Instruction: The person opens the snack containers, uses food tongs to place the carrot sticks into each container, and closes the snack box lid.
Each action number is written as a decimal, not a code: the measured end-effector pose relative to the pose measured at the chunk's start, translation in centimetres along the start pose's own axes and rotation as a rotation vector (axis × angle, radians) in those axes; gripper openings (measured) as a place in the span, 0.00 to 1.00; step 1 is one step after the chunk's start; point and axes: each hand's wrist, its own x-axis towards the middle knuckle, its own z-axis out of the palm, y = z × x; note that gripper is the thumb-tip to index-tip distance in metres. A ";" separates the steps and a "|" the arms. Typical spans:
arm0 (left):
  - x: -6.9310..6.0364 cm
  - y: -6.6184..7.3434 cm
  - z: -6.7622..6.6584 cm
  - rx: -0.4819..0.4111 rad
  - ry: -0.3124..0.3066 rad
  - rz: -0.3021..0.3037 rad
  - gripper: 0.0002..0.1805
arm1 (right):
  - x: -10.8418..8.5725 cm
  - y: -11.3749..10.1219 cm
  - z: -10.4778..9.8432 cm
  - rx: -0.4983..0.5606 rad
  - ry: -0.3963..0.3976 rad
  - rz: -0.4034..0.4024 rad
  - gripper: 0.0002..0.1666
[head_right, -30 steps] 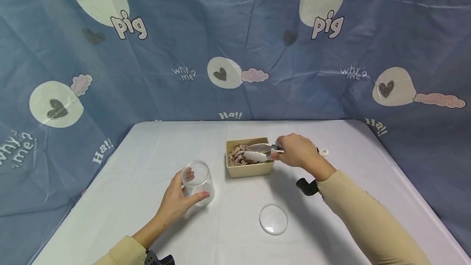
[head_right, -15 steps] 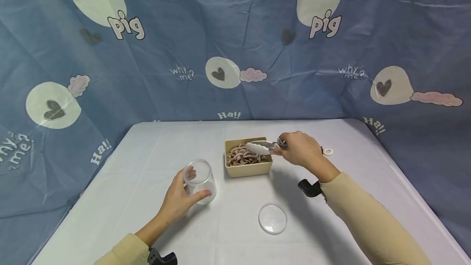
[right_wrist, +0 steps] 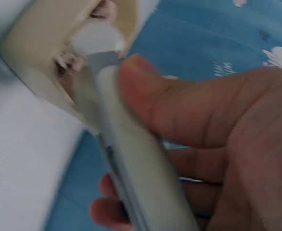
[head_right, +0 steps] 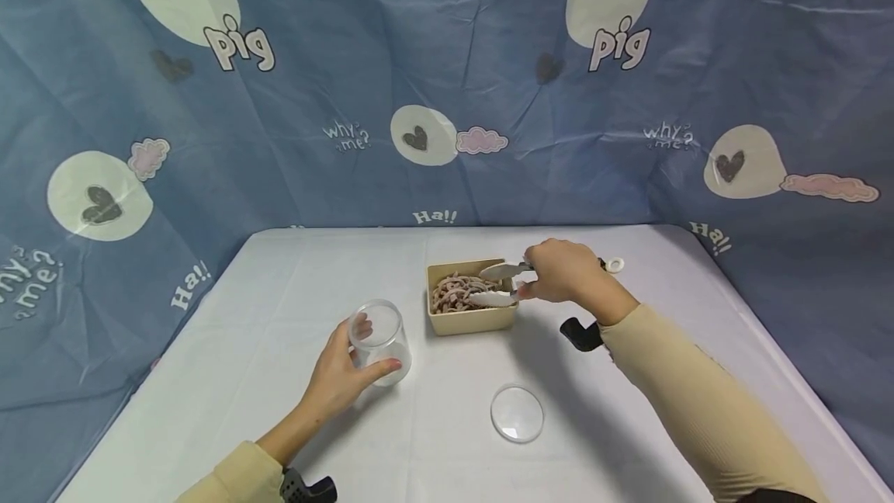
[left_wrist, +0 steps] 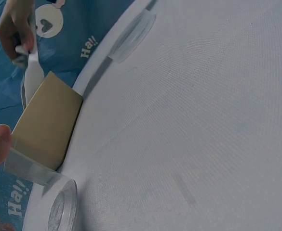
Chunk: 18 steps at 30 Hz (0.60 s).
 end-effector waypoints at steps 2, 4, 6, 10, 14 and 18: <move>0.0 0.0 -0.1 -0.005 0.001 0.005 0.54 | 0.5 -0.2 0.8 0.003 0.008 -0.016 0.17; 0.1 0.0 0.0 -0.016 -0.006 -0.001 0.54 | 0.7 -0.4 1.7 0.022 0.026 -0.009 0.16; 0.1 0.0 0.0 -0.021 -0.011 -0.001 0.54 | 0.6 -0.4 2.4 0.032 0.057 0.008 0.14; 0.0 0.0 -0.1 -0.023 -0.004 -0.001 0.54 | 0.3 0.0 3.5 0.074 0.118 0.024 0.14; -0.1 0.1 -0.2 -0.022 -0.003 0.006 0.54 | -0.1 0.5 4.2 0.114 0.151 0.031 0.17; -0.1 0.1 -0.1 -0.031 -0.010 0.002 0.54 | -0.5 0.9 4.5 0.148 0.165 0.041 0.16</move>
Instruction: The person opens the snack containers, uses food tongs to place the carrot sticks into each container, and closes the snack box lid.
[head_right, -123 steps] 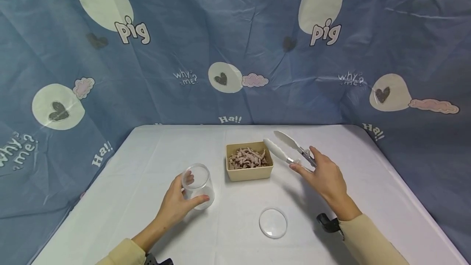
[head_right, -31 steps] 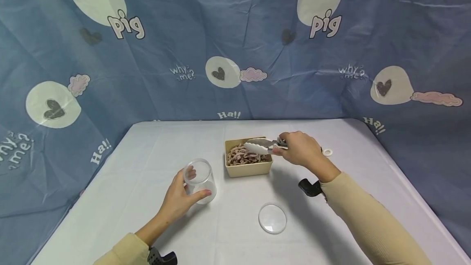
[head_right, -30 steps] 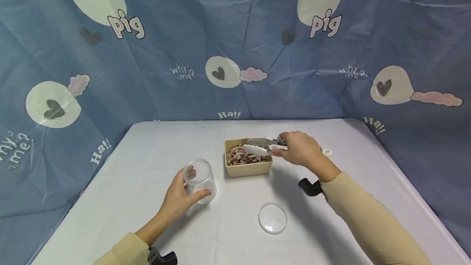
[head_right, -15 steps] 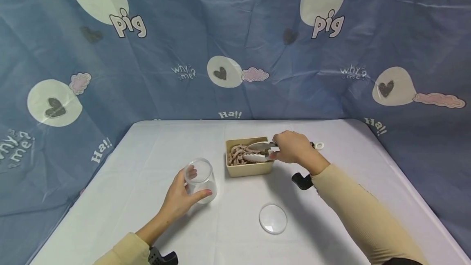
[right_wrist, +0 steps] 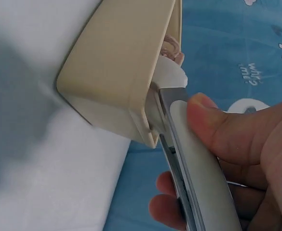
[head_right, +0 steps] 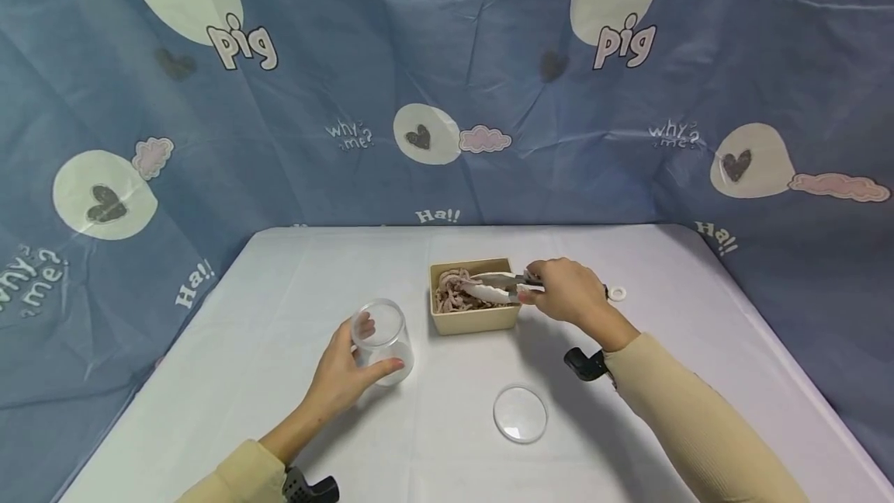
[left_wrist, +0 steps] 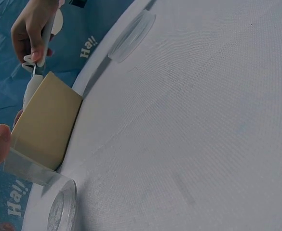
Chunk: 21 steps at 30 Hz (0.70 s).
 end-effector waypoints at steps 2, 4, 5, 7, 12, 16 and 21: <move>0.0 0.0 0.0 -0.004 -0.002 -0.004 0.54 | -0.1 0.1 -0.1 0.011 0.003 0.001 0.16; 0.0 0.1 -0.1 -0.004 -0.004 -0.005 0.55 | -0.2 0.1 -0.3 0.015 0.006 0.004 0.16; 0.0 0.1 -0.1 -0.005 -0.006 -0.005 0.55 | -0.2 0.1 -0.5 0.015 0.010 0.005 0.16; 0.0 0.1 -0.1 -0.008 -0.006 -0.007 0.55 | -0.3 0.1 -0.7 0.015 0.018 0.006 0.15; 0.0 0.1 0.0 0.000 -0.002 -0.008 0.54 | -0.5 0.0 -0.9 0.024 0.032 0.015 0.15; 0.0 0.1 0.0 0.010 -0.001 -0.013 0.54 | -0.8 0.2 -1.1 0.043 0.036 0.018 0.15; 0.0 0.1 0.0 0.015 0.001 -0.014 0.54 | -1.0 0.5 -1.5 0.062 0.063 0.007 0.13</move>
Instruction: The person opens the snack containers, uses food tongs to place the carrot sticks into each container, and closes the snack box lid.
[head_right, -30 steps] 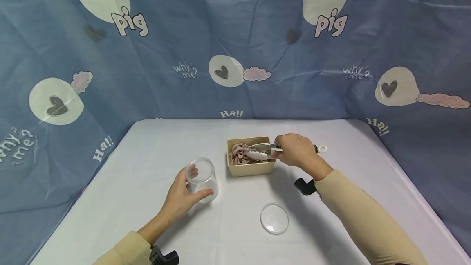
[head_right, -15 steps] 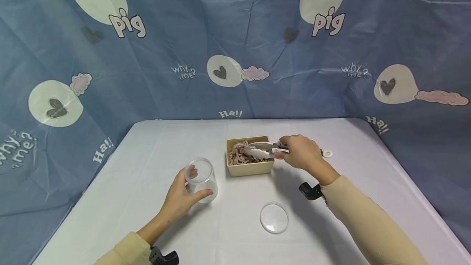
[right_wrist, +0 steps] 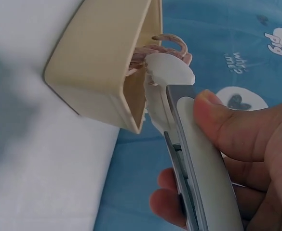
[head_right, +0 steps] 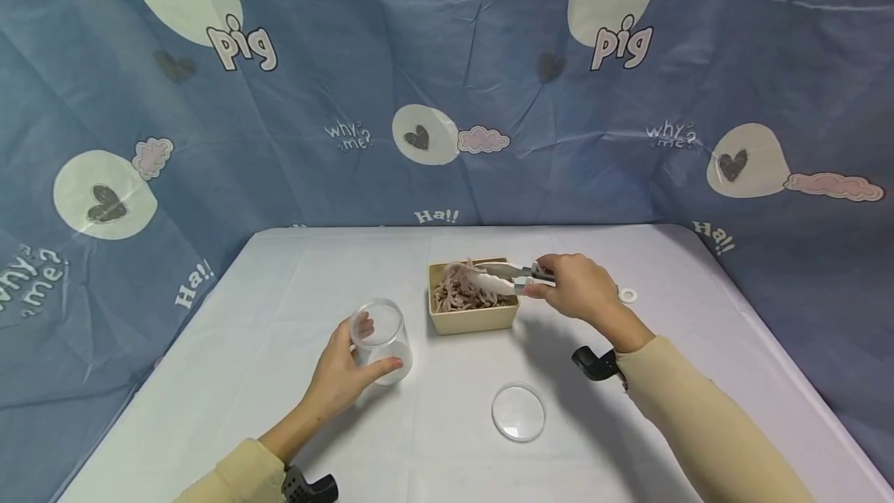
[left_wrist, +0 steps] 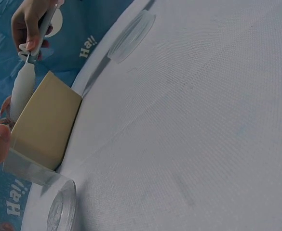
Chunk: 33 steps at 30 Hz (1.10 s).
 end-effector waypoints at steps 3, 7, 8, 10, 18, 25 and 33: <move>0.1 0.0 0.0 0.000 0.001 -0.001 0.54 | 0.0 0.1 -0.4 0.009 0.017 -0.005 0.14; 0.1 0.0 0.0 -0.003 -0.001 -0.008 0.53 | 0.0 0.1 -0.8 0.025 0.031 -0.009 0.15; 0.1 0.0 0.0 -0.003 -0.001 -0.009 0.53 | 0.0 0.1 -0.9 0.029 0.033 -0.010 0.15; 0.0 0.0 0.0 -0.005 -0.001 -0.010 0.53 | 0.0 0.0 -1.1 0.039 0.037 -0.007 0.15; 0.3 -0.1 0.2 -0.005 0.004 0.003 0.52 | -0.2 -0.1 -2.0 0.086 0.053 0.023 0.16; 0.4 -0.3 0.3 -0.006 -0.001 0.023 0.53 | -0.3 -0.3 -2.5 0.105 0.070 0.008 0.18; 0.5 -0.1 0.4 -0.007 -0.001 0.025 0.52 | -0.3 -0.7 -3.1 0.108 0.113 0.001 0.14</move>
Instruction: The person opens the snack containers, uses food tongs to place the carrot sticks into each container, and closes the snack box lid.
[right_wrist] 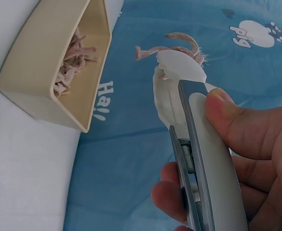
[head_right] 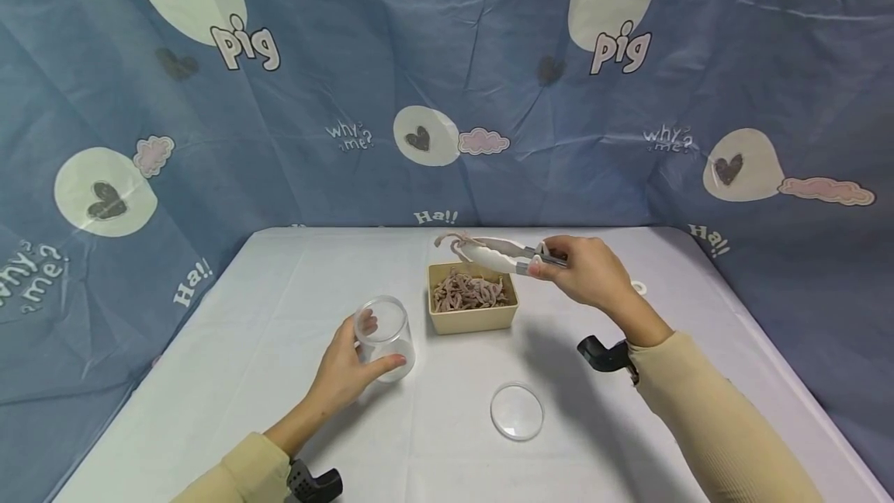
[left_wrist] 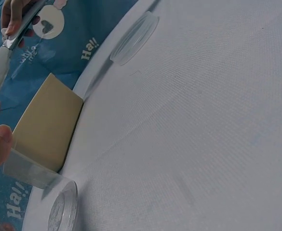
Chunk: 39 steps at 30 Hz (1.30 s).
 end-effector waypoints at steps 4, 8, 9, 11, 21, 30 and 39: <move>0.1 -0.2 0.1 0.009 -0.003 0.001 0.53 | 0.1 -0.2 -0.1 0.011 0.008 -0.016 0.15; 0.2 -0.2 0.2 0.002 0.001 0.006 0.53 | 0.2 -0.5 -0.2 0.016 0.019 -0.034 0.15; 0.2 -0.2 0.2 -0.005 -0.001 0.002 0.53 | 0.2 -0.6 -0.1 0.018 0.020 -0.035 0.14; 0.1 -0.1 0.3 -0.012 -0.005 -0.010 0.53 | 0.3 -0.7 -0.1 0.025 0.021 -0.039 0.14; 0.1 0.1 0.2 0.016 -0.004 -0.004 0.54 | 0.8 -2.3 0.0 0.073 0.055 -0.074 0.13; 0.2 0.3 0.4 -0.005 -0.007 -0.026 0.54 | 1.2 -3.6 0.3 0.090 0.042 -0.085 0.16; 1.3 0.5 0.9 -0.021 -0.005 -0.012 0.54 | 1.4 -4.8 0.8 0.116 0.027 -0.147 0.13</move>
